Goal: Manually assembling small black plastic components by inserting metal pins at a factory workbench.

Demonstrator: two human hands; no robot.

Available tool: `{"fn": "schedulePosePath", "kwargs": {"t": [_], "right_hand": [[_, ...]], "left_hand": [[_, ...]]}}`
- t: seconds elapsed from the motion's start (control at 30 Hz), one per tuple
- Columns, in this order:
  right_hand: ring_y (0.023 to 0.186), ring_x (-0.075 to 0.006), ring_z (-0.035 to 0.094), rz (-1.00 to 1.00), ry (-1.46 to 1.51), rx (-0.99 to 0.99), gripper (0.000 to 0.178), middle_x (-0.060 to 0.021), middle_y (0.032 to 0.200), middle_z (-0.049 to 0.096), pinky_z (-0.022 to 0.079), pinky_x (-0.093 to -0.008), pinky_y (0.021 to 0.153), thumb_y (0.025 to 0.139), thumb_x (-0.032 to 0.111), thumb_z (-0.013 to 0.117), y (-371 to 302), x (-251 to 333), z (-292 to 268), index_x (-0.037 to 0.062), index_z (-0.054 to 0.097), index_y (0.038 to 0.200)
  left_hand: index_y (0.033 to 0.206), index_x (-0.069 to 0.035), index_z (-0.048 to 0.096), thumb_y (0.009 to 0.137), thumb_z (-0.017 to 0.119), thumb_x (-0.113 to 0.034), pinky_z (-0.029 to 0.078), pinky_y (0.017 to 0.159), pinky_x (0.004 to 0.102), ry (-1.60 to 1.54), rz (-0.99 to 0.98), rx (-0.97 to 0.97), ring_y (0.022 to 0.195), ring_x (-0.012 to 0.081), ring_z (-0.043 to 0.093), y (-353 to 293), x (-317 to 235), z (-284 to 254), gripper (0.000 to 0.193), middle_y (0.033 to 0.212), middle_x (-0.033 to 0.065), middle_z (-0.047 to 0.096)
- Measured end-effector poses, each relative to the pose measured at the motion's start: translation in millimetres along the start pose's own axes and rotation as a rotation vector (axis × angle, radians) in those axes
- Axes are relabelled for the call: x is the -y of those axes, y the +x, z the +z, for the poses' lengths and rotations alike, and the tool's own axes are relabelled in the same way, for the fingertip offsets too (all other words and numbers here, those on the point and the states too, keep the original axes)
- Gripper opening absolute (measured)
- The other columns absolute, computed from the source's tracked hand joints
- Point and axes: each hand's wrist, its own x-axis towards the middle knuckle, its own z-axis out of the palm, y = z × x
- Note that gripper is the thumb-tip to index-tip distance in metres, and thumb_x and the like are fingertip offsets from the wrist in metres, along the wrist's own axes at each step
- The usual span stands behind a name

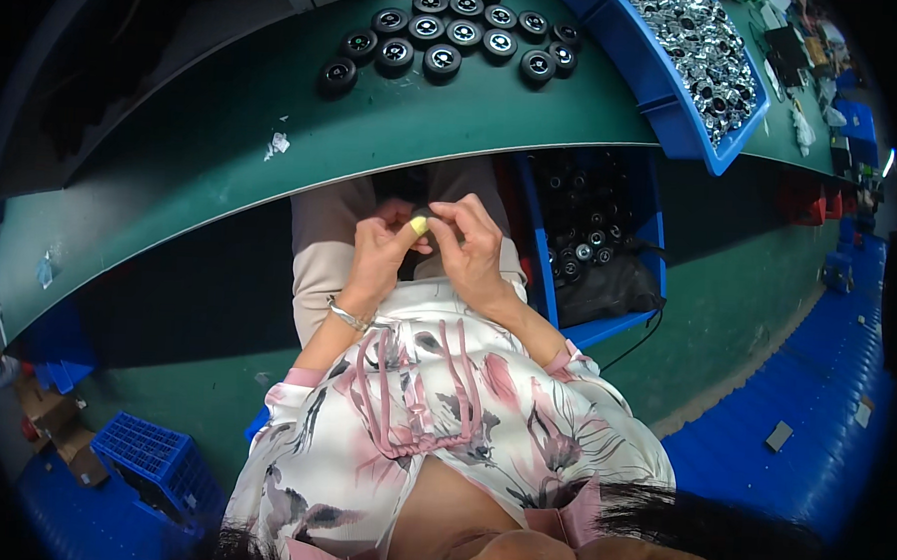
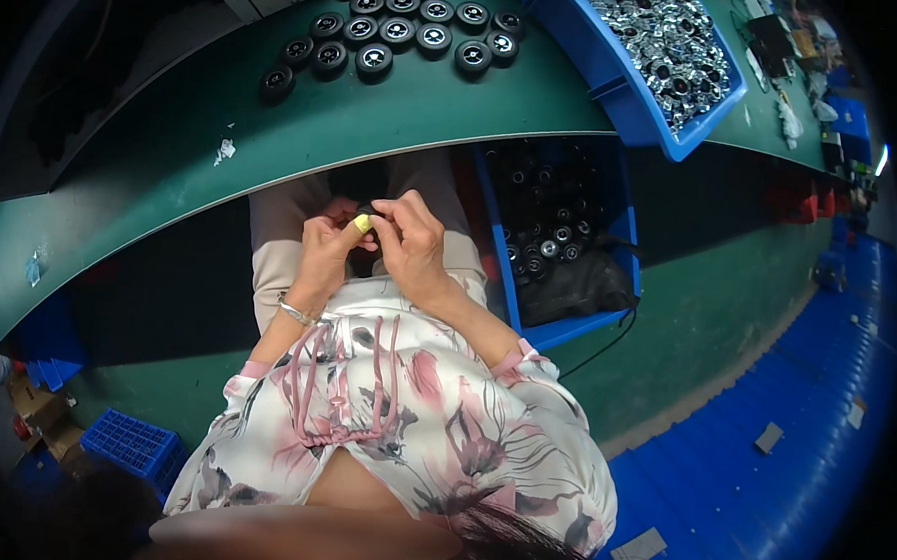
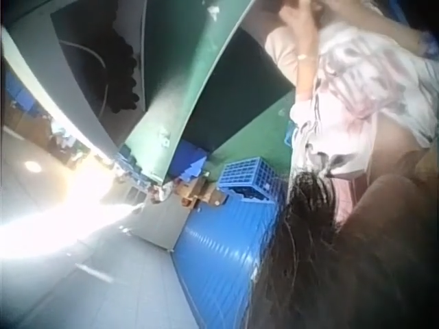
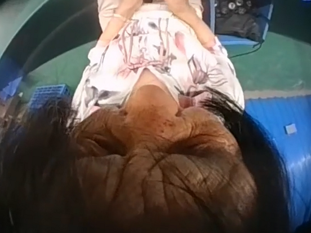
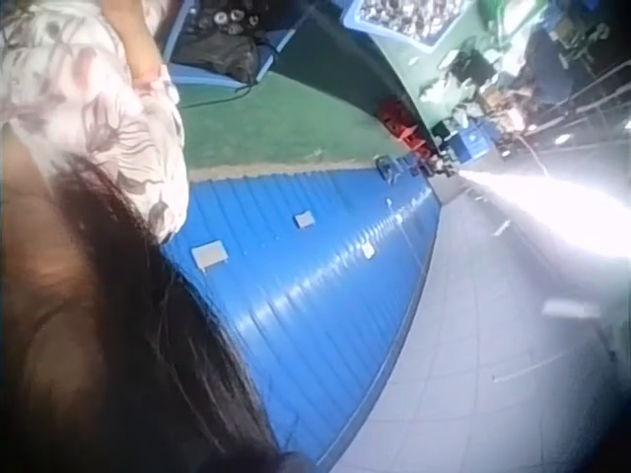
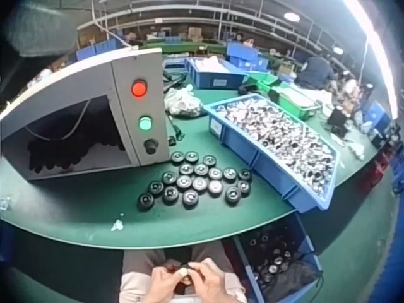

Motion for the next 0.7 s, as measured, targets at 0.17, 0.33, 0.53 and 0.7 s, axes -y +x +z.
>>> {"fn": "schedulePosePath", "kwargs": {"t": [0.17, 0.33, 0.53, 0.7], "right_hand": [[0.066, -0.0261, 0.062, -0.125, -0.114, 0.004, 0.013, -0.0146, 0.083, 0.058, 0.048, -0.0341, 0.056, 0.084, -0.004, 0.068, 0, -6, 6, -0.0046, 0.065, 0.096], [0.068, -0.0248, 0.063, -0.072, -0.087, 0.022, 0.012, -0.0140, 0.085, 0.060, 0.049, -0.0336, 0.058, 0.084, -0.004, 0.067, -2, -8, 7, -0.0046, 0.065, 0.096], [0.073, -0.0200, 0.064, 0.069, 0.034, 0.000, 0.014, -0.0117, 0.087, 0.062, 0.050, -0.0302, 0.065, 0.083, -0.002, 0.069, 5, -2, 1, -0.0047, 0.067, 0.097], [0.074, -0.0201, 0.064, 0.113, 0.078, 0.010, 0.014, -0.0124, 0.088, 0.063, 0.051, -0.0293, 0.065, 0.084, -0.002, 0.069, -1, -10, 1, -0.0053, 0.067, 0.097]], "left_hand": [[0.101, 0.005, 0.063, 0.090, 0.068, -0.002, 0.059, 0.064, 0.0256, -0.012, 0.028, -0.051, 0.072, 0.0117, 0.065, 0, 6, -3, 0.014, 0.094, 0.0082, 0.064], [0.102, 0.006, 0.063, 0.090, 0.067, -0.001, 0.058, 0.065, 0.0245, -0.014, 0.031, -0.071, 0.074, 0.0124, 0.066, 0, 2, 1, 0.014, 0.093, 0.0085, 0.066], [0.101, 0.006, 0.064, 0.090, 0.067, -0.003, 0.057, 0.067, 0.0252, -0.045, 0.003, -0.028, 0.077, 0.0123, 0.065, 3, -3, -1, 0.014, 0.094, 0.0084, 0.066], [0.100, 0.008, 0.062, 0.091, 0.067, -0.006, 0.058, 0.067, 0.0276, 0.143, 0.079, -0.026, 0.079, 0.0131, 0.065, 2, -1, 3, 0.017, 0.097, 0.0101, 0.064]]}}
